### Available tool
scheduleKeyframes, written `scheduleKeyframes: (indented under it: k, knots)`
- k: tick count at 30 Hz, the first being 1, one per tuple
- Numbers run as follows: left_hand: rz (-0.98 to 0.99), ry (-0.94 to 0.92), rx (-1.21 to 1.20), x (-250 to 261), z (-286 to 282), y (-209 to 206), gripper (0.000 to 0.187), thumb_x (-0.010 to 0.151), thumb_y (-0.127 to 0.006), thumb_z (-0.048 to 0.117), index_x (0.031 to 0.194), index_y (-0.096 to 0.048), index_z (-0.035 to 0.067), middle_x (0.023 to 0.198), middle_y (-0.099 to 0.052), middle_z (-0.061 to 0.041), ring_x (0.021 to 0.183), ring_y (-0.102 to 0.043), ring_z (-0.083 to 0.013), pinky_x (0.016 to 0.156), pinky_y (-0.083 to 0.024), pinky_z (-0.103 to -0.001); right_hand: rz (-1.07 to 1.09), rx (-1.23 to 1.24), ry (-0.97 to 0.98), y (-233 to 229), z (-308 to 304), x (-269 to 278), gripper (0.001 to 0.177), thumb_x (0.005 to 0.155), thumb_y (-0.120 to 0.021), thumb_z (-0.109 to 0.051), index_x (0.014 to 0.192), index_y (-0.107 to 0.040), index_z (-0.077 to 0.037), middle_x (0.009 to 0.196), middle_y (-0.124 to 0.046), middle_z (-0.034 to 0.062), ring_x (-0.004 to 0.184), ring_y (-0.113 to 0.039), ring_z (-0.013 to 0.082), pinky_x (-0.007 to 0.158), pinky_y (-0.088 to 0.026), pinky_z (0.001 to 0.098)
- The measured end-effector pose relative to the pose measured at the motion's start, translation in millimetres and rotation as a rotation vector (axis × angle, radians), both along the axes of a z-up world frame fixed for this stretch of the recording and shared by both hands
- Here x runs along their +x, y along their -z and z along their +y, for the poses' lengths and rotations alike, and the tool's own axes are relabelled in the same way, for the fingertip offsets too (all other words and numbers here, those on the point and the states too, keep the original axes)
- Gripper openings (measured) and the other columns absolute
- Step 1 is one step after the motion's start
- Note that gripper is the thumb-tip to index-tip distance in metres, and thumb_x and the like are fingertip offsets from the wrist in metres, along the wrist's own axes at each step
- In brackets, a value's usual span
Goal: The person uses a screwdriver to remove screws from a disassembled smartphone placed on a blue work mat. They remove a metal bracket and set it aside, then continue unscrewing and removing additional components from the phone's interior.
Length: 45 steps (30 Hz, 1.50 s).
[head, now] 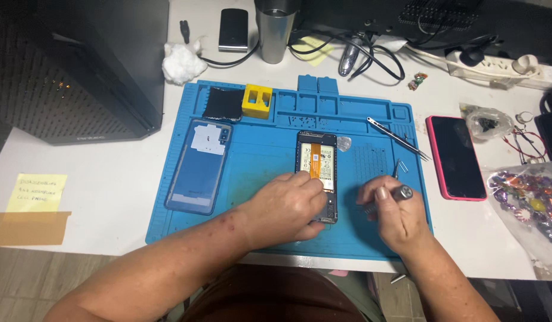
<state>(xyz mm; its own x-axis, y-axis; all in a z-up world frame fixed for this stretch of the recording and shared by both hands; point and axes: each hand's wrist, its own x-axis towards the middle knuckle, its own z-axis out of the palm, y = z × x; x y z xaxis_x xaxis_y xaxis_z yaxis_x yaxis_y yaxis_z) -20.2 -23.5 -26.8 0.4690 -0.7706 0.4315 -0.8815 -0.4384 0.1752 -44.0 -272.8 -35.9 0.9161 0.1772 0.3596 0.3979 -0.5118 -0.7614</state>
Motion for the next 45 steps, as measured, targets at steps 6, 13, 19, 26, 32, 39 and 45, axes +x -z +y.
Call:
scheduleKeyframes:
  k: [6,13,19,26,32,39,45]
  knots:
    - [-0.071,0.024,-0.097,1.2,-7.4,21.3,0.015,0.089,-0.068,0.014,0.083,-0.071,0.001,0.073,-0.062,-0.013,0.074,-0.066,-0.0282,0.066,-0.057,-0.038,0.07,0.048,0.027,-11.9,11.1,0.6,0.037,0.103,-0.045,-0.027,0.08,-0.069,-0.009,0.052,-0.065,0.0084,0.041,-0.064,0.0222,0.043,-0.051,0.0333]
    - [0.147,0.039,-0.053,5.5,2.3,-4.7,0.042,0.079,-0.083,0.036,0.096,-0.072,-0.001,0.088,-0.068,-0.018,0.087,-0.068,-0.0326,0.076,-0.057,-0.044,0.139,0.061,0.039,-11.1,8.6,4.2,0.023,0.086,-0.078,-0.015,0.101,-0.069,0.0,0.082,-0.077,0.0201,0.067,-0.071,0.0268,0.059,-0.056,0.0402]
    - [0.066,0.026,0.007,3.4,-3.7,4.1,0.033,0.08,-0.08,0.029,0.091,-0.071,0.0,0.076,-0.065,-0.015,0.077,-0.068,-0.0298,0.069,-0.058,-0.04,0.168,0.047,-0.019,2.8,-1.3,4.9,0.016,0.085,-0.077,-0.014,0.093,-0.072,-0.002,0.067,-0.075,0.0137,0.055,-0.074,0.0242,0.053,-0.057,0.035]
    - [0.029,0.03,0.054,-3.4,-7.2,3.8,0.03,0.093,-0.066,0.03,0.087,-0.073,0.001,0.073,-0.066,-0.017,0.074,-0.069,-0.03,0.067,-0.059,-0.039,0.18,0.073,-0.079,-7.2,2.2,-3.9,0.011,0.082,-0.076,-0.013,0.085,-0.073,-0.003,0.056,-0.074,0.0114,0.046,-0.072,0.0199,0.046,-0.056,0.0302]
    - [-0.29,-0.064,0.046,-7.6,-11.3,36.4,0.031,0.088,-0.069,0.043,0.076,-0.067,0.014,0.076,-0.061,-0.007,0.073,-0.058,-0.0259,0.058,-0.048,-0.038,0.024,-0.045,-0.219,-6.9,-5.8,-32.2,0.009,0.086,-0.072,-0.018,0.087,-0.067,-0.01,0.094,-0.077,0.0078,0.093,-0.078,0.021,0.082,-0.062,0.0315]
    - [-0.332,-0.065,0.022,-8.2,-13.5,38.6,0.027,0.088,-0.067,0.039,0.075,-0.067,0.015,0.074,-0.06,-0.006,0.07,-0.057,-0.0256,0.057,-0.049,-0.038,-0.235,-0.135,-0.29,10.0,-9.5,-48.7,0.013,0.082,-0.076,-0.011,0.084,-0.063,-0.01,0.09,-0.072,0.0074,0.081,-0.076,0.0162,0.074,-0.066,0.0234]
    - [-0.312,-0.052,0.022,-7.3,-12.0,39.5,0.029,0.088,-0.071,0.04,0.075,-0.066,0.014,0.075,-0.06,-0.006,0.071,-0.058,-0.025,0.058,-0.049,-0.037,-0.298,-0.192,-0.345,5.0,-4.6,-55.9,0.016,0.083,-0.077,-0.006,0.088,-0.062,-0.005,0.094,-0.07,0.0118,0.083,-0.075,0.0206,0.074,-0.064,0.0252]
